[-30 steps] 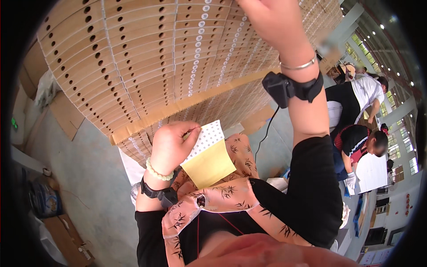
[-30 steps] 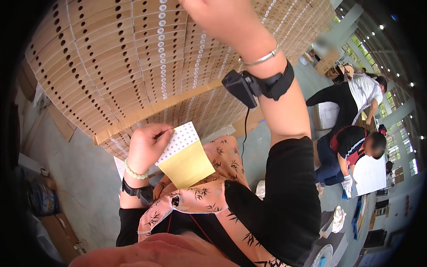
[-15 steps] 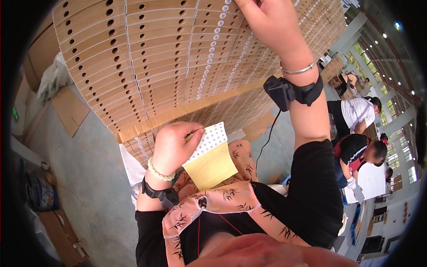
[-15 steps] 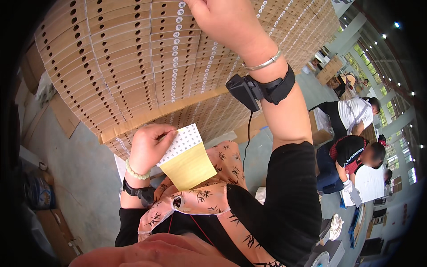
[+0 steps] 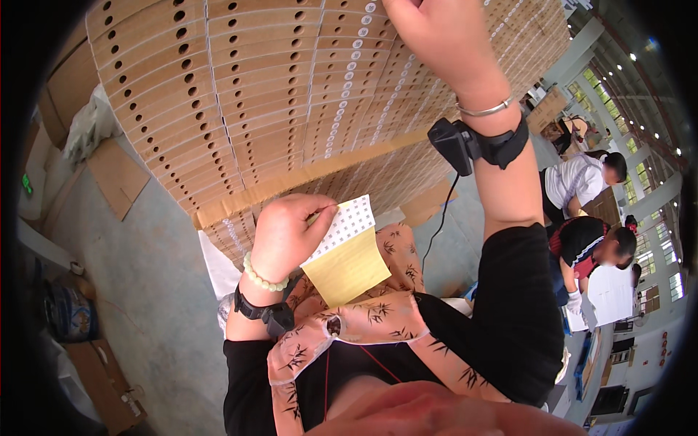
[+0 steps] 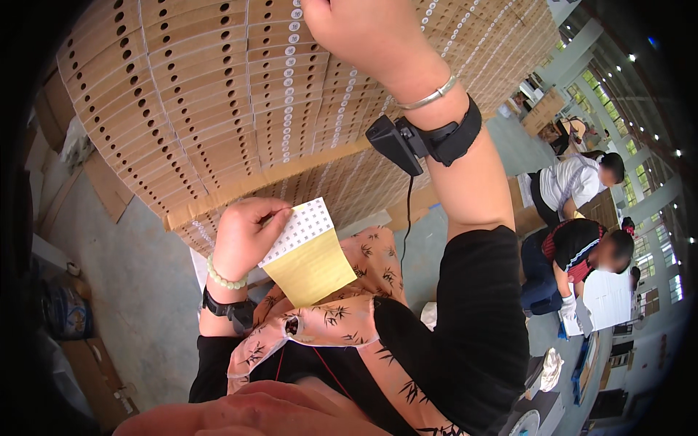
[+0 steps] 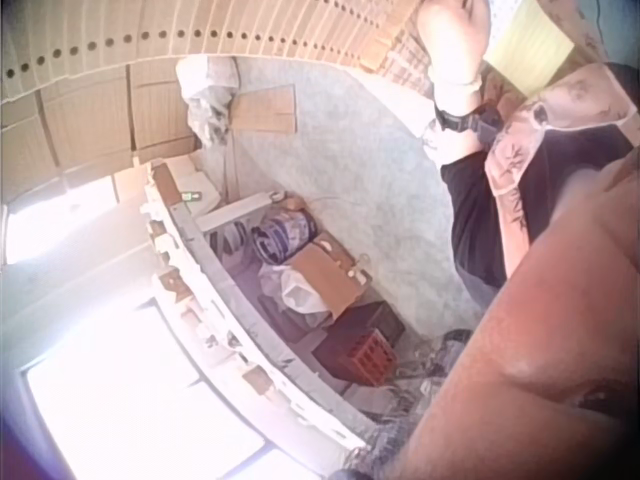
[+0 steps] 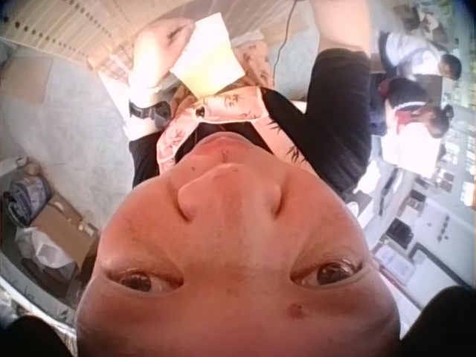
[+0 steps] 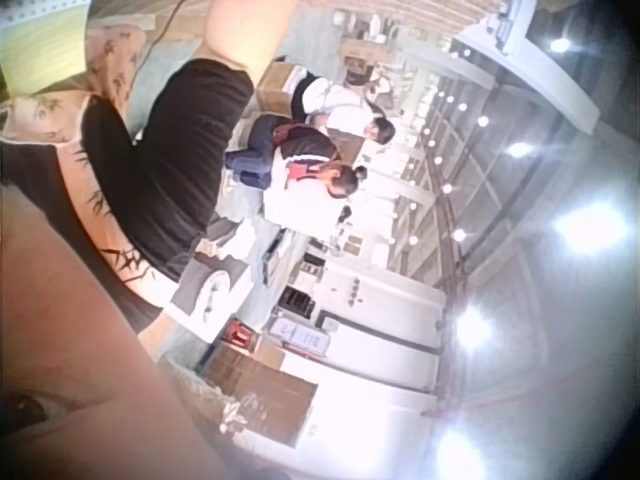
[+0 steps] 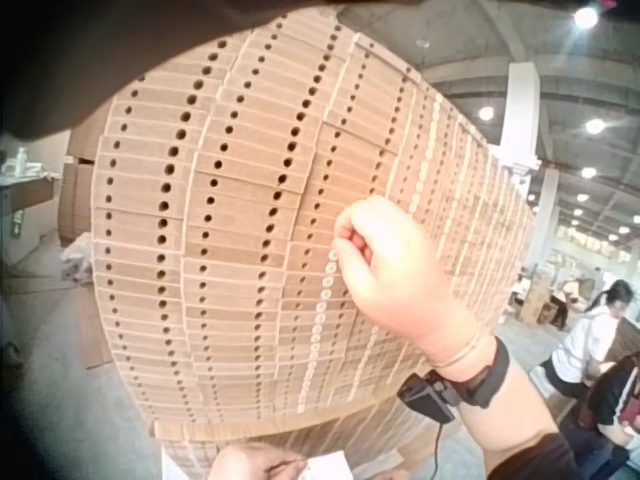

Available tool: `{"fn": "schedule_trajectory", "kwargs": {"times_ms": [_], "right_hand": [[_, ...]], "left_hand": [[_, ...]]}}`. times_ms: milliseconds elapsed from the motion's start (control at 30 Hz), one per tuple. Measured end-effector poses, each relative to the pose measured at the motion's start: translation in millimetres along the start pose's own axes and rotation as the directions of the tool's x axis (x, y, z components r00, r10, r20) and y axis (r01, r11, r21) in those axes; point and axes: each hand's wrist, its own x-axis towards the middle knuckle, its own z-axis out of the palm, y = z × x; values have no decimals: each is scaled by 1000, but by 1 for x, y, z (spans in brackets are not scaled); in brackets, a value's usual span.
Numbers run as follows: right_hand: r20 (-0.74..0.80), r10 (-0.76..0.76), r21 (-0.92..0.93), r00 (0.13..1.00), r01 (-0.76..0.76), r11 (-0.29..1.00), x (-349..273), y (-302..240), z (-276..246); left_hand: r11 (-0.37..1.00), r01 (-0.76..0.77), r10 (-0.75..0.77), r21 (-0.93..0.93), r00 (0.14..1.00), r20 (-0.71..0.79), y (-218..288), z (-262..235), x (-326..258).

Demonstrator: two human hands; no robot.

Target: Peeling numbered circular stickers from a sheet and applying them to a wooden slatted structure.

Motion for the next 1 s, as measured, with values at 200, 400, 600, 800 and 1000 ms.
{"fn": "schedule_trajectory", "kwargs": {"times_ms": [200, 400, 600, 800, 1000], "right_hand": [[5, -7, -69, 1000, 8, 998, 4, -4, -3], [9, 350, 131, 937, -348, 928, 5, -3, -11], [77, 412, 98, 908, -418, 903, -1, 0, -14], [379, 453, 148, 807, -536, 831, -44, -29, -20], [632, 46, 288, 774, -289, 913, -100, -68, -10]], "left_hand": [[1000, -26, 26, -7, 1000, 4, -2, -1, 0], [1000, -8, 8, -7, 1000, 7, -2, -2, -2], [1000, -15, 15, -7, 1000, -9, 2, -4, -4], [1000, 8, -8, -5, 999, -37, 3, -9, -1], [1000, 24, -22, 21, 996, -88, 10, -9, 1]]}}
